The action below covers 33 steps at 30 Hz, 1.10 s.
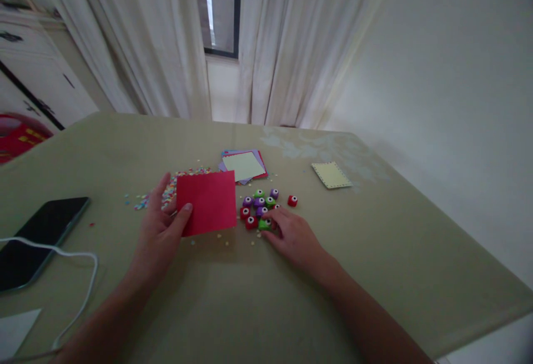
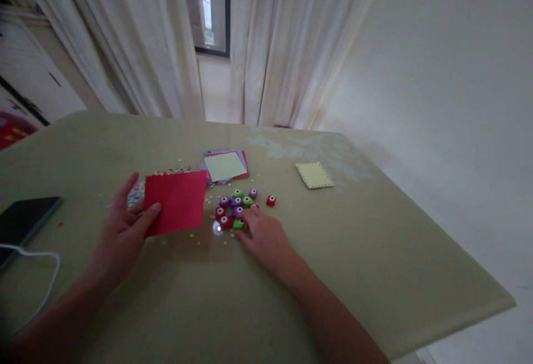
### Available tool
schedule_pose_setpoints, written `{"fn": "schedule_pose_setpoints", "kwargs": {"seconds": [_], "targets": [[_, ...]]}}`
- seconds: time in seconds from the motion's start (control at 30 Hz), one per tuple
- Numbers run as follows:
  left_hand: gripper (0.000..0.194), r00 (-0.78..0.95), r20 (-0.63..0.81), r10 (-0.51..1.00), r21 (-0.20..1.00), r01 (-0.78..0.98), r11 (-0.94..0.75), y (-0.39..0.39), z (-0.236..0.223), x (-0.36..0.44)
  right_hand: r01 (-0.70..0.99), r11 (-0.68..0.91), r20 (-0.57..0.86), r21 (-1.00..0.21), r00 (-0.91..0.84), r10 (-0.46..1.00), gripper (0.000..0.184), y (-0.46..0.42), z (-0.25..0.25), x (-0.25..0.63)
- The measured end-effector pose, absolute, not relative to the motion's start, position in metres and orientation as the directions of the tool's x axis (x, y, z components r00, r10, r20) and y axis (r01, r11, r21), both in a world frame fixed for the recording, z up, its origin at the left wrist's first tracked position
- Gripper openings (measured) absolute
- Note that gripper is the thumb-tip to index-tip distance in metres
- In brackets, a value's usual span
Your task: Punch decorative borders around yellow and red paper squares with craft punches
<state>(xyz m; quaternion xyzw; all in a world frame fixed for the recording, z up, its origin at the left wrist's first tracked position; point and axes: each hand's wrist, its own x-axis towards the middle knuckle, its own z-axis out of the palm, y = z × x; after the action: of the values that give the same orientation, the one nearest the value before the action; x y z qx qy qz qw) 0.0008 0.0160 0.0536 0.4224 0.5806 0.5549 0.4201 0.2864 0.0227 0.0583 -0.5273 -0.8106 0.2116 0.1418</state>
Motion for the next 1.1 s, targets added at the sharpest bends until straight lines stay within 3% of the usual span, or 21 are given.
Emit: {"fn": "schedule_pose_setpoints", "kwargs": {"seconds": [0.13, 0.33, 0.47, 0.57, 0.67, 0.73, 0.83, 0.97, 1.1], "targets": [[0.043, -0.301, 0.009, 0.954, 0.982, 0.185, 0.049, 0.014, 0.052, -0.004, 0.802, 0.349, -0.014, -0.484, -0.406, 0.914, 0.021, 0.024, 0.065, 0.289], [0.042, -0.501, 0.064, 0.863, 0.984, 0.176, 0.029, 0.013, 0.057, -0.001, 0.804, 0.356, 0.031, -0.477, -0.389, 0.921, 0.016, 0.026, 0.063, 0.293], [0.044, -0.653, 0.145, 0.744, 0.989, 0.103, -0.103, 0.018, 0.061, -0.004, 0.815, 0.360, 0.083, -0.454, -0.364, 0.928, 0.019, 0.027, 0.053, 0.293], [0.038, -0.721, 0.217, 0.658, 0.967, 0.066, -0.247, 0.021, 0.060, -0.008, 0.839, 0.412, 0.238, -0.356, -0.345, 0.908, 0.029, 0.025, 0.044, 0.286], [0.033, -0.706, 0.254, 0.661, 0.964, 0.127, -0.235, 0.020, 0.058, -0.010, 0.829, 0.529, 0.376, -0.183, -0.438, 0.817, 0.049, 0.023, 0.039, 0.268], [0.032, -0.681, 0.271, 0.680, 0.962, 0.164, -0.219, 0.020, 0.056, -0.010, 0.788, 0.614, 0.401, -0.043, -0.550, 0.733, 0.054, 0.027, 0.035, 0.252], [0.033, -0.704, 0.317, 0.636, 0.947, 0.191, -0.260, 0.024, 0.051, -0.014, 0.717, 0.686, 0.355, 0.123, -0.677, 0.644, 0.044, 0.042, 0.030, 0.230], [0.041, -0.745, 0.316, 0.588, 0.937, 0.149, -0.314, 0.030, 0.048, -0.019, 0.750, 0.641, 0.247, 0.164, -0.661, 0.709, 0.030, 0.070, 0.027, 0.224], [0.068, -0.702, 0.158, 0.695, 0.945, -0.098, -0.313, 0.030, 0.055, -0.017, 0.815, 0.558, 0.264, 0.159, -0.580, 0.771, 0.028, 0.079, 0.029, 0.233]]}}
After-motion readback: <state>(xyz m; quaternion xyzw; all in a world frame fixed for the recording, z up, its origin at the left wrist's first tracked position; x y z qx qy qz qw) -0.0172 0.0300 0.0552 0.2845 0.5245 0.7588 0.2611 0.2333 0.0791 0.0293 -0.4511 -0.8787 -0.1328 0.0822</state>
